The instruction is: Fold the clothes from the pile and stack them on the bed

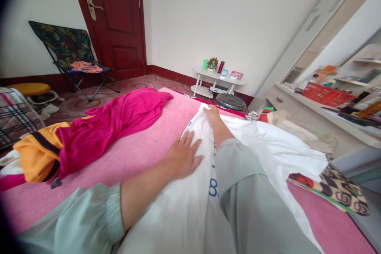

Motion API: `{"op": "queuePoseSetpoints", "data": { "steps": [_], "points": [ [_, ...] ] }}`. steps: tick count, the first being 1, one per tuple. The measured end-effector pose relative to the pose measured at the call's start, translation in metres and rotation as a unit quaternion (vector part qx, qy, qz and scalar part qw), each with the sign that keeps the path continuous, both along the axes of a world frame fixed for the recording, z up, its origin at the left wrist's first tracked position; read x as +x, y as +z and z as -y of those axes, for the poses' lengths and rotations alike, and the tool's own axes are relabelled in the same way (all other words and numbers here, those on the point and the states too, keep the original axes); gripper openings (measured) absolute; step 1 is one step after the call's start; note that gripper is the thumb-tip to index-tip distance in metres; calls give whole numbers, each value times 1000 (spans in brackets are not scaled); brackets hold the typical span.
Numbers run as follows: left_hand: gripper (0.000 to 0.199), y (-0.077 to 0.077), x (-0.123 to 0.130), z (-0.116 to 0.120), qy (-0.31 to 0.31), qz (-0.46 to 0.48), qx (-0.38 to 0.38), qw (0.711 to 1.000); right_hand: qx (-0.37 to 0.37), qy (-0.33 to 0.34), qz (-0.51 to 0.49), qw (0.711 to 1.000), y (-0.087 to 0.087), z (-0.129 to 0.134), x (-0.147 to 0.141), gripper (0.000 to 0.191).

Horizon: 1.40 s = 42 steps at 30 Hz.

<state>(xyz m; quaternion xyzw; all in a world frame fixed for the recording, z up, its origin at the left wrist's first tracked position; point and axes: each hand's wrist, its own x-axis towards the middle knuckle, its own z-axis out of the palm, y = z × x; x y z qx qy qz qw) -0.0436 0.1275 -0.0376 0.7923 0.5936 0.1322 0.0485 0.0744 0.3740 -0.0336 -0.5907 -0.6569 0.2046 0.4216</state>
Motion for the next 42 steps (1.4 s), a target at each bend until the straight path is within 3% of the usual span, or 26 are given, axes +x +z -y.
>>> {"op": "queuePoseSetpoints", "data": {
  "steps": [2,6,9,12,16,20,25,28,30,32,34,35,38,42],
  "points": [
    [65,-1,0,-1,-2,1,-1,1000,-9,-42,42,998,8,6,22,40],
    [65,-2,0,-1,-5,1,2,1000,-62,-118,149,980,24,21,76,27],
    [64,0,0,-1,-6,0,0,1000,-128,-147,198,961,23,36,98,40],
    [64,0,0,0,-5,-3,4,1000,-142,-138,238,951,18,53,94,50],
    [63,-3,0,0,-5,-5,17,1000,-98,-119,269,951,21,77,79,31],
    [63,-3,0,0,-5,-4,23,1000,-49,-194,256,946,24,100,82,30],
    [63,-1,0,0,-5,-7,15,1000,-105,-231,311,916,28,112,94,45],
    [63,-1,0,1,-5,-10,13,1000,11,-186,353,917,33,108,82,41],
    [63,-1,0,1,-5,-11,15,1000,94,-97,357,924,32,103,68,38],
    [63,-1,0,0,-5,-11,18,1000,106,24,352,930,26,98,55,39],
    [63,-1,1,0,-6,-11,19,1000,43,90,368,924,17,90,47,44],
    [63,-1,1,0,-7,-10,18,1000,-8,86,381,921,13,86,46,47],
    [63,0,0,0,-9,-7,7,1000,-133,-5,399,907,11,71,55,53],
    [63,3,-1,1,-11,-1,-4,1000,-169,-104,400,895,28,60,84,43]
  ]
}}
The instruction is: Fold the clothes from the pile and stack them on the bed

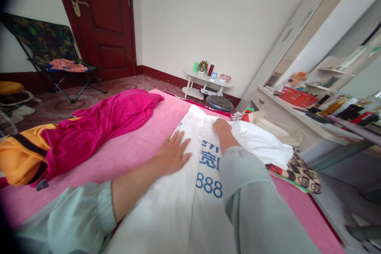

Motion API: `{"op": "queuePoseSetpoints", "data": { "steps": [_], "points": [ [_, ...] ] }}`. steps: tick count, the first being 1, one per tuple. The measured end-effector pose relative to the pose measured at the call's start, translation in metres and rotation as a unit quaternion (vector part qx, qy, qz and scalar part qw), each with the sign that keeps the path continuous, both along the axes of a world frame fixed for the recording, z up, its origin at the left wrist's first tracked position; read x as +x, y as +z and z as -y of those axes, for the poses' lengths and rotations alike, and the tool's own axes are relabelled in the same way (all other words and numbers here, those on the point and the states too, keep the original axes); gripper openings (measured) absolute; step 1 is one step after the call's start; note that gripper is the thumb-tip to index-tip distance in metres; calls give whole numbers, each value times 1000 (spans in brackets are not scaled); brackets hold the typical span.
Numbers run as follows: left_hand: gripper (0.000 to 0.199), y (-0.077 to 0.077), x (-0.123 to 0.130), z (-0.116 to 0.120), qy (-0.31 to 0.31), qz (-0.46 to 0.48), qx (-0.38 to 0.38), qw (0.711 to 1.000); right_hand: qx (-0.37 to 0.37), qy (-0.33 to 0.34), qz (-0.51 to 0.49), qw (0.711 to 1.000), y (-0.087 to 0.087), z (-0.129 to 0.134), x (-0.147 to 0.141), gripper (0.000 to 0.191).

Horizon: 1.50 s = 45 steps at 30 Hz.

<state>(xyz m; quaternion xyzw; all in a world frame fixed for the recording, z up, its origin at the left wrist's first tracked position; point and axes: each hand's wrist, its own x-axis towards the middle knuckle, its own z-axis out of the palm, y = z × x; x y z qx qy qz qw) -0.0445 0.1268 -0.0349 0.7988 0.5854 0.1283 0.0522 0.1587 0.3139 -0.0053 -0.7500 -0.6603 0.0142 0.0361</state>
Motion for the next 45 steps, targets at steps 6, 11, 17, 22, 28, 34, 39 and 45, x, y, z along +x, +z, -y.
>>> {"op": "queuePoseSetpoints", "data": {
  "steps": [6,11,17,22,28,34,39,45],
  "points": [
    [62,-1,1,1,2,0,10,1000,24,-68,-6,997,16,21,38,49],
    [61,-4,1,1,-1,-2,26,1000,-22,-73,-196,978,9,39,41,34],
    [61,-4,1,2,2,-3,30,1000,54,-66,-318,944,-9,55,25,19],
    [61,-4,0,2,0,3,32,999,99,-29,-355,929,-8,71,15,30],
    [61,-3,0,2,1,2,25,1000,130,134,-241,952,1,90,5,39],
    [61,-3,1,2,1,2,28,1000,102,5,-138,985,-8,75,8,35],
    [61,-4,1,2,1,5,25,1000,78,-35,-116,990,4,58,23,18],
    [61,-3,0,1,-1,5,20,1000,156,-61,-48,985,15,56,34,34]
  ]
}}
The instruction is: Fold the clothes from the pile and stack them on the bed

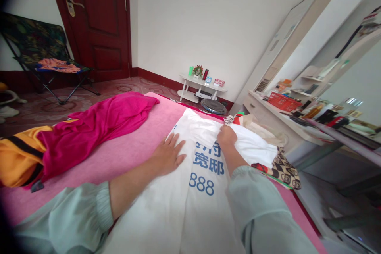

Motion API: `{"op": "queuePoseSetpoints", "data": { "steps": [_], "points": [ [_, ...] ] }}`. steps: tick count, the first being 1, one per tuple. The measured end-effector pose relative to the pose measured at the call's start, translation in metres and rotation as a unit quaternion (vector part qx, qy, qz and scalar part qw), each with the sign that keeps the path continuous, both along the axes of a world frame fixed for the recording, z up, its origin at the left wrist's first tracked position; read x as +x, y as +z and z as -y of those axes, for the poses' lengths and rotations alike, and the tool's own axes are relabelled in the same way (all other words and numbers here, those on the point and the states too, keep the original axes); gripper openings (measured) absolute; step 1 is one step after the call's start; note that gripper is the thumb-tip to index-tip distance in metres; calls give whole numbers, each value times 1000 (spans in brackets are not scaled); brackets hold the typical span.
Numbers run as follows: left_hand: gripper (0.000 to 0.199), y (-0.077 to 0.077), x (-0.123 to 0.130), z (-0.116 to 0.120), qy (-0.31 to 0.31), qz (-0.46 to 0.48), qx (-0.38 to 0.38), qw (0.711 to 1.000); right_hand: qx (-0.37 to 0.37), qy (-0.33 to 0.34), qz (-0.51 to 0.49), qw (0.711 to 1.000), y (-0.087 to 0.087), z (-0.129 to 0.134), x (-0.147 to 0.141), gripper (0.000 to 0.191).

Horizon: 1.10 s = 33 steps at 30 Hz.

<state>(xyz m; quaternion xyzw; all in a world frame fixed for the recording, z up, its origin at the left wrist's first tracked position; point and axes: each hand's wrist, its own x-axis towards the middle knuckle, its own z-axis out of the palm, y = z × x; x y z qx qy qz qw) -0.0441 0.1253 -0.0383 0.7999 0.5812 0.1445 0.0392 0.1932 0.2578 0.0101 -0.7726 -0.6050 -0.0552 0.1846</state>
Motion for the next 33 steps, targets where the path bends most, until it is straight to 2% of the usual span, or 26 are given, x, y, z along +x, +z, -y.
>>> {"op": "queuePoseSetpoints", "data": {
  "steps": [3,5,6,8,10,12,13,15,18,20,22,24,28,30,33],
  "points": [
    [62,1,0,0,0,1,-5,1000,93,55,47,993,-6,14,-11,40],
    [62,1,0,0,0,2,-3,1000,136,153,71,976,-12,26,-18,46],
    [62,0,0,0,0,3,-1,1000,118,217,80,966,-16,32,-20,48],
    [62,-1,0,0,0,5,3,1000,23,313,98,944,-23,41,-21,52],
    [61,-2,0,0,-2,10,5,1000,-80,309,114,941,-26,45,-20,52],
    [59,-1,-1,1,-2,20,8,1000,-128,242,125,954,-24,45,-23,48],
    [59,0,-1,1,2,30,11,999,-127,216,126,960,-22,45,-27,46],
    [59,3,-4,-1,38,64,32,997,-92,208,109,968,-17,45,-38,42],
    [58,6,-10,-7,138,132,61,980,-33,239,57,969,-16,48,-58,37],
    [54,6,-14,-13,167,168,47,970,-32,258,34,965,-20,49,-68,33],
    [49,3,-16,-18,141,192,37,970,-29,260,5,965,-24,45,-73,30],
    [43,1,-14,-20,80,183,54,978,2,255,-33,966,-26,37,-76,30],
    [25,5,-4,-13,-51,59,98,992,68,295,-69,951,-20,13,-90,29],
    [24,10,0,-8,-78,5,112,991,64,322,-56,943,-16,2,-103,32],
    [21,16,2,-3,-91,-37,117,988,19,335,-11,942,-11,-13,-126,42]
  ]
}}
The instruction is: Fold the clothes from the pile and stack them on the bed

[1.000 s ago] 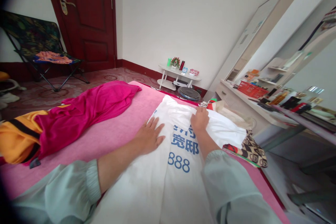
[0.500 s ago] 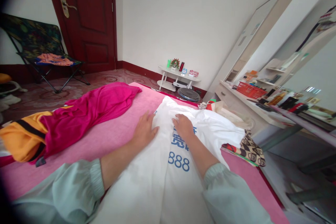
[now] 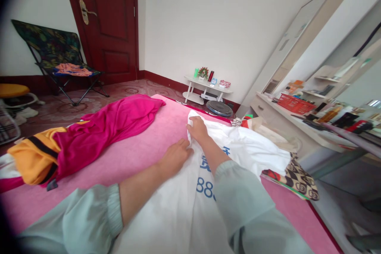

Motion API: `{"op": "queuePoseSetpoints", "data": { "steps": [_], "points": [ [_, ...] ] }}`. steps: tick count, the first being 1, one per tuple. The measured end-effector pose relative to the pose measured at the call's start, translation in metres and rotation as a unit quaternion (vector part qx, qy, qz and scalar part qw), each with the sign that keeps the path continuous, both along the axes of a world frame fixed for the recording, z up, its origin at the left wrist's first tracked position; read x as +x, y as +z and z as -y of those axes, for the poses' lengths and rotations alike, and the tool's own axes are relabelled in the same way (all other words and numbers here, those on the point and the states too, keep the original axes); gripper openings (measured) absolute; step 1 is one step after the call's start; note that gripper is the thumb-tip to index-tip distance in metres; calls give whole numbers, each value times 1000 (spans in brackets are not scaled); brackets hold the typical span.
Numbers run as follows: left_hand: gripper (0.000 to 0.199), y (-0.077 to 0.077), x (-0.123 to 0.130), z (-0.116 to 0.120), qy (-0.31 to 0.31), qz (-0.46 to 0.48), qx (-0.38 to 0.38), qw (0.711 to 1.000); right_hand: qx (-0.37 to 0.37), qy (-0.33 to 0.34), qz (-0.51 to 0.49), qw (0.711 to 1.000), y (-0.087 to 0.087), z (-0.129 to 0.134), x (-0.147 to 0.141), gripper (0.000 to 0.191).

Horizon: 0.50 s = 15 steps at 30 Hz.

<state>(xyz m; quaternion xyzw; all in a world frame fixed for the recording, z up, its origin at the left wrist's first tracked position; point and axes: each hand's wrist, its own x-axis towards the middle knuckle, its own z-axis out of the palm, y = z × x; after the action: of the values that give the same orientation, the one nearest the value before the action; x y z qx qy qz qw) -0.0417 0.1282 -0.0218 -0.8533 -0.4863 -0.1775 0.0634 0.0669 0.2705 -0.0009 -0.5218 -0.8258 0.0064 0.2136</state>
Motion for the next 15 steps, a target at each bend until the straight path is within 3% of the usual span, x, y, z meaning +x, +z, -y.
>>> {"op": "queuePoseSetpoints", "data": {
  "steps": [5,10,12,15],
  "points": [
    [17,0,1,-1,-11,-14,3,1000,-69,-31,106,992,2,-18,-34,46],
    [14,-3,1,-1,-19,1,2,1000,-131,-118,76,981,-3,-40,-43,47],
    [14,-1,2,0,0,6,2,1000,-130,-132,44,982,-5,-50,-40,53],
    [21,0,4,1,78,12,58,995,-124,-127,-9,984,-9,-62,-34,65]
  ]
}}
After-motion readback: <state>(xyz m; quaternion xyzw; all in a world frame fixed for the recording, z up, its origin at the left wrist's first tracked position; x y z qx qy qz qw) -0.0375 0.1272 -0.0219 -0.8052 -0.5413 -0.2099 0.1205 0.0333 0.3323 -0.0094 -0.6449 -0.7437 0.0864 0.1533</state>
